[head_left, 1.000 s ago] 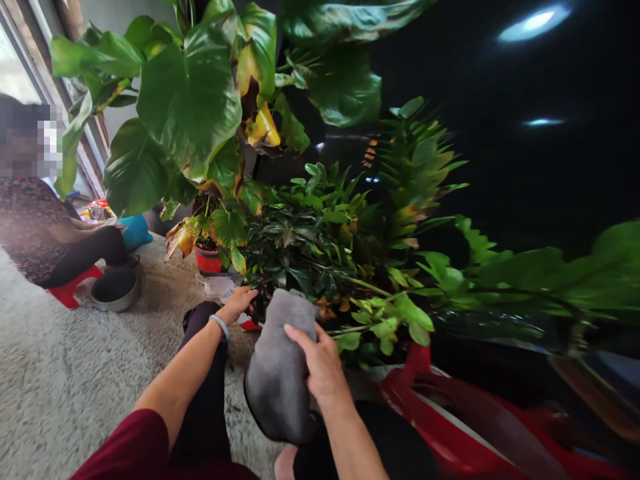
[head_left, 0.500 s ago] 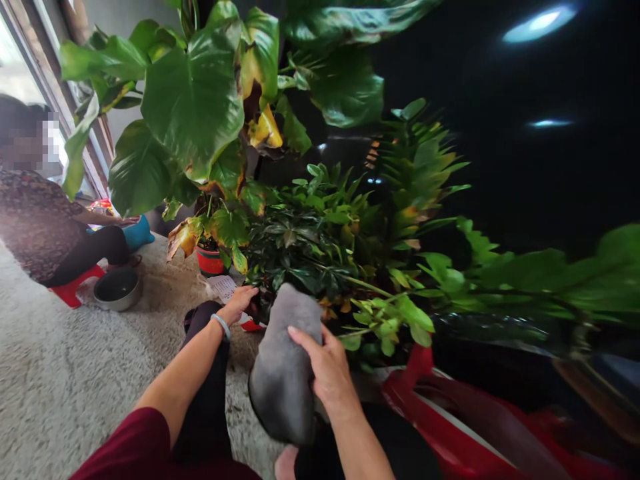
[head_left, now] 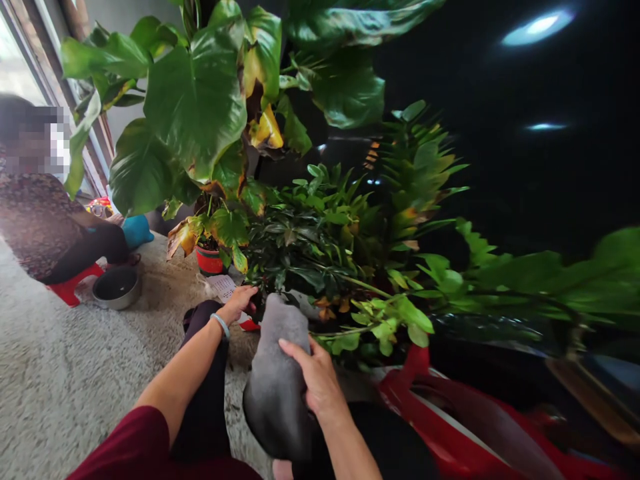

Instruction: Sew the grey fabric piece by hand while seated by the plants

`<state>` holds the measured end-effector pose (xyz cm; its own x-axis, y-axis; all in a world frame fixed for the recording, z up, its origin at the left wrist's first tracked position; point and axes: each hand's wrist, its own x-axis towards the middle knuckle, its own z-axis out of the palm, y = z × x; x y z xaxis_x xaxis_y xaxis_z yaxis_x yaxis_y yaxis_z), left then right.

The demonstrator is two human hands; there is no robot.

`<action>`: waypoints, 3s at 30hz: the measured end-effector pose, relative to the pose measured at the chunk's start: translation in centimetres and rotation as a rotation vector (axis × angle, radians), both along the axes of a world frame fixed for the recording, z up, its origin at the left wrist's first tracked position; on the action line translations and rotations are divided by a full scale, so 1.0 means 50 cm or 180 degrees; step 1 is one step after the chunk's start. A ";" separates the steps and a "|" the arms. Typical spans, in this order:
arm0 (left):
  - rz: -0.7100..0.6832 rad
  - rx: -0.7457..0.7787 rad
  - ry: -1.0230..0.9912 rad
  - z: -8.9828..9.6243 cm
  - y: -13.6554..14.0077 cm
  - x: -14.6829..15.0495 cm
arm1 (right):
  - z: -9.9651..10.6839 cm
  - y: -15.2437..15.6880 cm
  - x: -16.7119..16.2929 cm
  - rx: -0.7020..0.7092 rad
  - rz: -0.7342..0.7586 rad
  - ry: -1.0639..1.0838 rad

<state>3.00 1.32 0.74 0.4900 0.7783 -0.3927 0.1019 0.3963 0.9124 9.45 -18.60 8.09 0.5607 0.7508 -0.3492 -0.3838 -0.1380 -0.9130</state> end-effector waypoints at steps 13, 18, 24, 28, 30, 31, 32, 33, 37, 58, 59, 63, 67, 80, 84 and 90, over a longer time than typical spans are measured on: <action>0.0157 0.0104 0.0066 -0.002 0.001 -0.003 | -0.022 -0.008 -0.043 -0.0152 0.0354 0.0062; 0.0124 -0.0010 0.0014 -0.007 0.003 -0.006 | 0.017 -0.003 0.003 0.0085 -0.0303 0.0083; 0.0209 0.0129 -0.0005 -0.012 0.000 0.001 | 0.003 0.007 -0.015 0.0157 0.0140 -0.0291; 0.0174 0.0171 -0.0064 -0.009 0.002 -0.002 | -0.042 -0.019 -0.045 -0.0202 0.0723 -0.0414; 0.0174 0.0075 0.0022 -0.008 0.004 -0.004 | -0.050 -0.029 -0.039 -0.0251 0.0648 -0.0285; 0.0191 0.0036 0.0038 -0.008 0.004 -0.005 | -0.050 -0.031 -0.031 -0.0237 0.0543 -0.0215; 0.0202 0.0013 0.0020 -0.008 0.004 -0.005 | -0.047 -0.030 -0.021 -0.0207 0.0387 -0.0175; 0.0192 -0.0003 -0.0011 -0.008 0.004 -0.005 | -0.043 -0.026 -0.010 -0.0173 0.0185 -0.0164; 0.0109 0.0011 -0.0047 -0.008 0.001 -0.002 | -0.028 -0.003 0.012 0.0050 -0.0437 -0.0244; 0.0133 -0.0013 -0.0795 -0.005 0.000 0.003 | -0.030 0.007 -0.030 0.0024 0.0647 -0.0569; 0.0153 0.0009 -0.0821 -0.006 0.001 0.002 | -0.027 0.005 -0.033 0.0018 0.0761 -0.0538; 0.0175 -0.0065 -0.0360 -0.008 0.008 -0.004 | 0.021 0.008 -0.007 0.0103 0.0396 -0.0118; -0.0011 -0.0057 -0.0189 -0.003 0.006 -0.005 | 0.080 0.026 0.032 0.0459 -0.0183 0.0203; 0.0092 -0.0161 -0.0249 -0.006 0.005 -0.002 | 0.020 -0.004 -0.016 0.0049 -0.0271 0.0992; 0.0026 -0.0156 -0.0304 -0.004 0.002 -0.001 | 0.063 0.001 0.008 0.0445 -0.0479 0.0898; 0.0132 -0.0159 -0.0197 -0.001 0.003 0.000 | -0.041 -0.022 -0.046 -0.0159 0.0069 0.0857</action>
